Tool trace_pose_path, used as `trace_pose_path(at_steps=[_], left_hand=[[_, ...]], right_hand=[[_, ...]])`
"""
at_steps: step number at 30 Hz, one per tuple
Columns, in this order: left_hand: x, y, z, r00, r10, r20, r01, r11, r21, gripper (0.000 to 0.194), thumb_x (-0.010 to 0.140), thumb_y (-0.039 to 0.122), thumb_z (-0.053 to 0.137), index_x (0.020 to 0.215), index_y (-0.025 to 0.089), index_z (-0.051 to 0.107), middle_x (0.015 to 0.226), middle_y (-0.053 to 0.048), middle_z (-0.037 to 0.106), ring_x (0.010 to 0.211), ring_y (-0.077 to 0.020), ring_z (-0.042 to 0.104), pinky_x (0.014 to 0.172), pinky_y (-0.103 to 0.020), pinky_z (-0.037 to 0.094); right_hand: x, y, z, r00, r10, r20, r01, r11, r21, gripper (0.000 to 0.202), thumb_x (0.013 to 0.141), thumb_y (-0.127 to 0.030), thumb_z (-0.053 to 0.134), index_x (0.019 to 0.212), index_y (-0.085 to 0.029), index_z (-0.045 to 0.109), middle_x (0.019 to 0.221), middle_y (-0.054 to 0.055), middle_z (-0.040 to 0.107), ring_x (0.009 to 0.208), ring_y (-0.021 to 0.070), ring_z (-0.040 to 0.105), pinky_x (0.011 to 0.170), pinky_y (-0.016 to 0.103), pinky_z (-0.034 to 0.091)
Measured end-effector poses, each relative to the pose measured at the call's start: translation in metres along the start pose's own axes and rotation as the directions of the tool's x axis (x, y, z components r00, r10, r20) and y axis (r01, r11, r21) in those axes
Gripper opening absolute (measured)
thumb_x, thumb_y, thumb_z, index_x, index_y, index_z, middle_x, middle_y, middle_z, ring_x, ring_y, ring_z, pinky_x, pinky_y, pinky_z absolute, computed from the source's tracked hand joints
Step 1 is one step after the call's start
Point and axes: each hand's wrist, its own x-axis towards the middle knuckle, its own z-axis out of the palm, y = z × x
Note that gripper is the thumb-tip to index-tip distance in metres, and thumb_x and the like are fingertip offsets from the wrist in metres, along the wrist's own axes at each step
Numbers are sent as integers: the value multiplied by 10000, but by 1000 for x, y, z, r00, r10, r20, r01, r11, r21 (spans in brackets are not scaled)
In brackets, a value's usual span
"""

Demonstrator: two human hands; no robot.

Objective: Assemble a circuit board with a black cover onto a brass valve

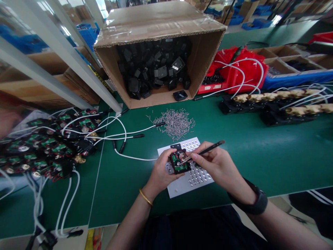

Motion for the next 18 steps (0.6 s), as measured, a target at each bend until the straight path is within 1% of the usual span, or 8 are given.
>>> trace_pose_path(at_steps=[4, 7, 9, 11, 13, 15, 17, 18], left_hand=[[-1, -1, 1, 1000, -14, -7, 14, 999, -47, 677, 628, 297, 770, 1193, 219, 405, 1177, -86, 533, 1086, -242, 529, 936, -409, 440], [-1, -2, 2, 999, -45, -5, 45, 993, -109, 675, 634, 318, 765, 1195, 218, 404, 1187, -85, 522, 1096, -236, 525, 952, -405, 436], [-2, -4, 2, 998, -64, -7, 62, 988, -139, 682, 634, 324, 765, 1201, 217, 402, 1199, -89, 512, 1117, -238, 512, 970, -408, 425], [-3, -6, 2, 997, -81, -8, 78, 984, -160, 688, 629, 309, 770, 1205, 221, 405, 1211, -88, 504, 1141, -243, 494, 993, -415, 405], [-4, -9, 3, 994, -110, -12, 105, 976, -192, 695, 629, 289, 771, 1217, 232, 406, 1243, -84, 485, 1171, -250, 471, 1019, -420, 378], [-5, -10, 5, 988, -151, -18, 142, 957, -252, 704, 634, 277, 768, 1235, 243, 401, 1285, -80, 458, 1200, -257, 449, 1040, -422, 352], [-4, -9, 7, 979, -201, -20, 182, 923, -340, 741, 631, 270, 771, 1259, 243, 379, 1317, -85, 435, 1218, -264, 433, 1047, -420, 343], [-3, -7, 7, 974, -225, -20, 199, 897, -394, 767, 626, 267, 774, 1271, 237, 360, 1320, -92, 434, 1216, -266, 434, 1041, -417, 350]], right_hand=[[2, -5, -3, 996, -60, 64, 70, 982, -176, 107, 830, -267, 562, 793, -175, 523, 710, 12, 610, 637, 131, 602, 553, 232, 475], [4, -11, 1, 988, -136, 71, 152, 934, -323, 100, 844, -239, 531, 771, -172, 521, 675, 1, 573, 591, 117, 565, 519, 222, 444], [4, -15, 1, 976, -204, 82, 220, 891, -398, 97, 848, -222, 521, 767, -171, 533, 679, 6, 574, 599, 123, 565, 532, 231, 443], [3, -19, -4, 955, -289, 71, 291, 857, -426, 90, 854, -214, 519, 786, -173, 560, 731, 27, 604, 670, 147, 592, 591, 255, 459], [2, -21, -19, 930, -366, -23, 329, 860, -391, 96, 874, -230, 503, 825, -183, 571, 836, 55, 636, 795, 180, 612, 685, 296, 474], [-1, -18, -39, 897, -396, -194, 315, 884, -347, 149, 910, -281, 444, 847, -196, 548, 895, 65, 638, 847, 196, 614, 724, 326, 476], [-7, -7, -56, 889, -340, -305, 192, 884, -427, 231, 935, -351, 368, 871, -199, 530, 825, 61, 630, 749, 196, 618, 648, 322, 473], [-10, 1, -60, 904, -296, -309, 95, 843, -530, 274, 934, -392, 348, 900, -195, 534, 775, 60, 622, 684, 200, 612, 597, 319, 459]])
